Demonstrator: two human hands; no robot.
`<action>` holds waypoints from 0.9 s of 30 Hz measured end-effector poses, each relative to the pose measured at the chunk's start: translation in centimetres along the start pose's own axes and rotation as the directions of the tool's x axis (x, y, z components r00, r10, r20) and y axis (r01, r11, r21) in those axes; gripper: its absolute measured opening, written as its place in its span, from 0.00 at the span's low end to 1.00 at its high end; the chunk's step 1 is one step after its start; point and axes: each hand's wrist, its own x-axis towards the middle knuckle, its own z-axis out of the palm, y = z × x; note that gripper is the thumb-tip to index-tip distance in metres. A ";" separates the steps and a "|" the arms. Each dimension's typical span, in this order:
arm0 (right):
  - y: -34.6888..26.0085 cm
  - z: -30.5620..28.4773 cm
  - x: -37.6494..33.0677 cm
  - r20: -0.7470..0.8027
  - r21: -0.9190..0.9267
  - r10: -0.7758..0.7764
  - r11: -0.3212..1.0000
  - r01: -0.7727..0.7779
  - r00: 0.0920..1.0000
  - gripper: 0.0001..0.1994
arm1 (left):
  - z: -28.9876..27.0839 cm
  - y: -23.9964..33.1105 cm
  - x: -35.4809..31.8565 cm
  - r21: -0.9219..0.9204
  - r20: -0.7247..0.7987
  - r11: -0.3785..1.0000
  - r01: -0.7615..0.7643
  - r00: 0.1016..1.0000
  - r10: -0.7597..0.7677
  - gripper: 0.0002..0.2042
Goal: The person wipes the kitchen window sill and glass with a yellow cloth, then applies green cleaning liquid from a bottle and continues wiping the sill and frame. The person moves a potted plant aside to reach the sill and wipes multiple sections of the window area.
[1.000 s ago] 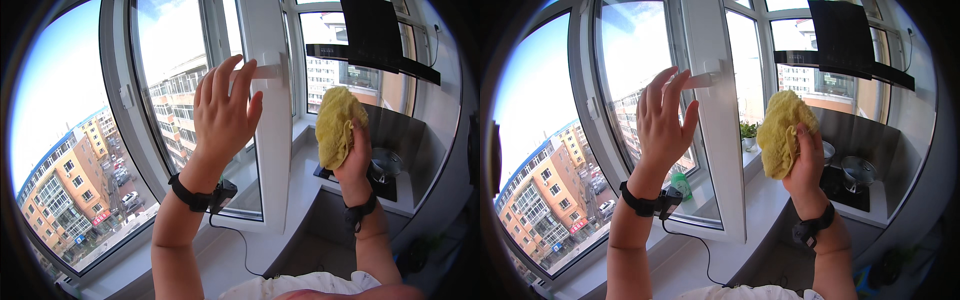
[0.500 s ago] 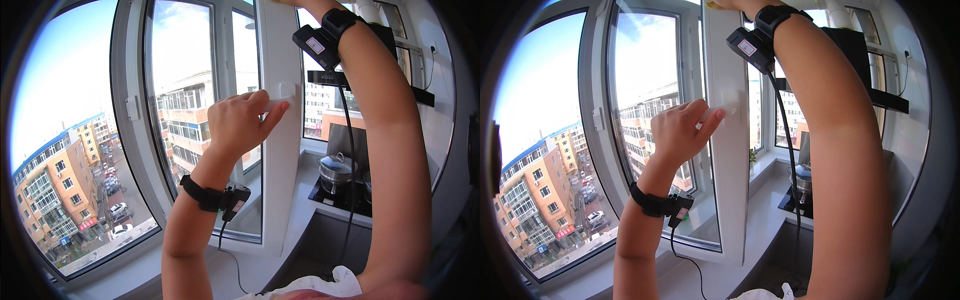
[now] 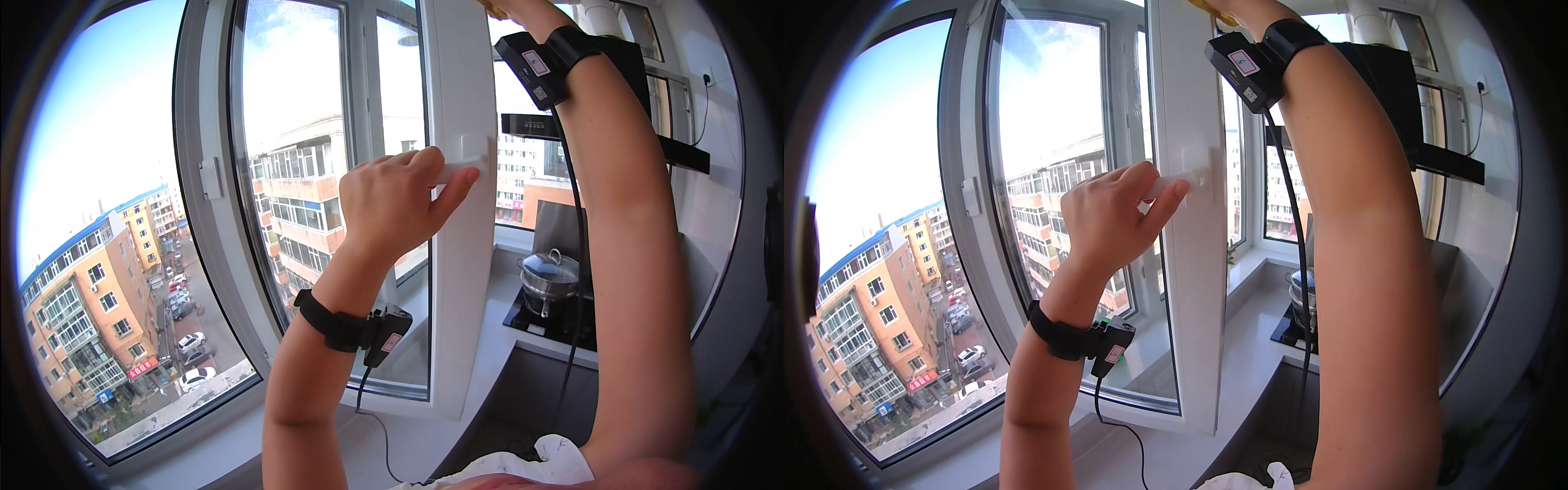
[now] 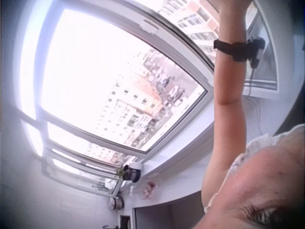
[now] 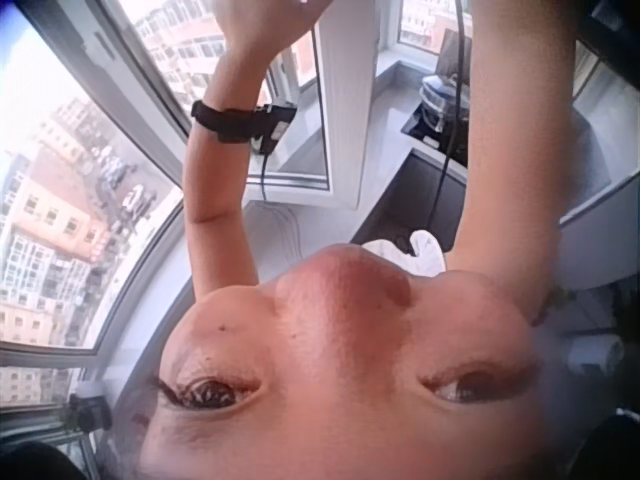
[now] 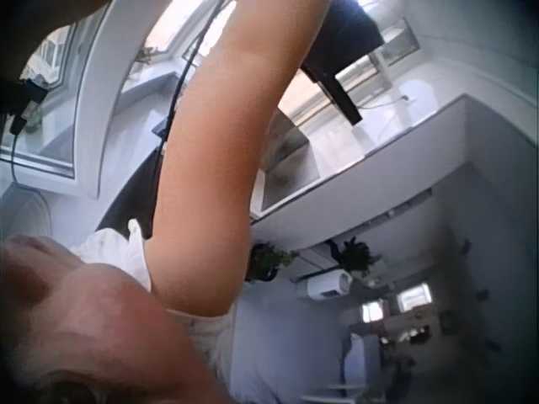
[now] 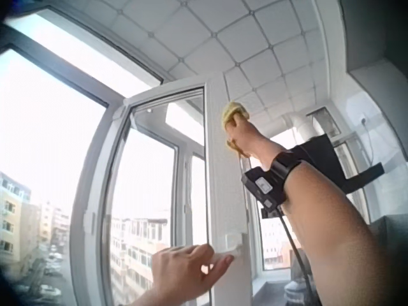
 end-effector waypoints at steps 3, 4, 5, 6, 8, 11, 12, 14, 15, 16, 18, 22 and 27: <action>-0.1 1.7 -6.5 0.115 0.573 0.315 0.753 -0.322 0.942 0.22 | 0.2 -0.1 -0.2 -0.020 -0.107 0.999 -0.049 0.993 0.046 0.22; -0.6 1.3 -10.2 0.163 0.550 0.410 0.717 -0.428 0.897 0.23 | 0.2 -0.1 -0.2 -0.014 -0.119 0.998 -0.056 0.991 0.054 0.21; -1.4 2.7 -14.7 0.040 0.497 0.275 0.828 -0.258 0.961 0.21 | 0.3 0.0 -0.3 -0.013 -0.125 0.998 -0.061 0.990 0.059 0.21; -2.2 1.8 -19.4 0.112 0.550 0.266 0.786 -0.283 0.957 0.23 | 0.4 0.0 -0.3 -0.011 -0.136 0.998 -0.065 0.989 0.063 0.21; -4.2 2.6 -27.3 0.143 0.610 0.350 0.706 -0.361 0.926 0.24 | 0.6 0.1 -0.2 0.000 -0.141 0.999 -0.053 0.989 0.052 0.21; -7.2 2.5 -39.2 0.330 0.611 0.479 0.548 -0.571 0.814 0.20 | 1.1 0.1 0.1 0.061 -0.195 0.995 -0.075 0.977 0.086 0.24; -8.4 2.5 -43.3 0.297 0.508 0.444 0.676 -0.534 0.845 0.19 | 1.2 0.1 0.1 0.066 -0.192 0.996 -0.067 0.978 0.079 0.24; -10.9 2.2 -51.7 0.360 0.447 0.452 0.684 -0.576 0.816 0.17 | 1.3 0.0 0.2 0.065 -0.172 0.996 -0.061 0.983 0.071 0.25; -12.6 1.9 -55.9 0.422 0.405 0.433 0.697 -0.592 0.797 0.17 | 1.3 -0.1 0.1 0.076 -0.195 0.995 -0.068 0.977 0.081 0.24; -13.9 1.4 -59.6 0.509 0.416 0.423 0.642 -0.644 0.750 0.20 | 1.3 -0.2 -0.1 0.079 -0.194 0.995 -0.058 0.978 0.073 0.24; -16.3 1.0 -64.7 0.498 0.377 0.407 0.693 -0.614 0.765 0.25 | 0.9 -0.3 -0.6 0.086 -0.223 0.996 -0.039 0.973 0.057 0.25; -15.2 1.0 -59.1 0.513 0.435 0.428 0.618 -0.655 0.744 0.26 | 0.7 -0.2 -0.4 0.036 -0.154 0.998 -0.053 0.986 0.058 0.25; -8.1 2.3 -36.0 0.218 0.669 0.291 0.650 -0.360 0.932 0.21 | -0.2 0.7 -0.6 0.041 -0.149 0.999 0.015 0.989 -0.009 0.24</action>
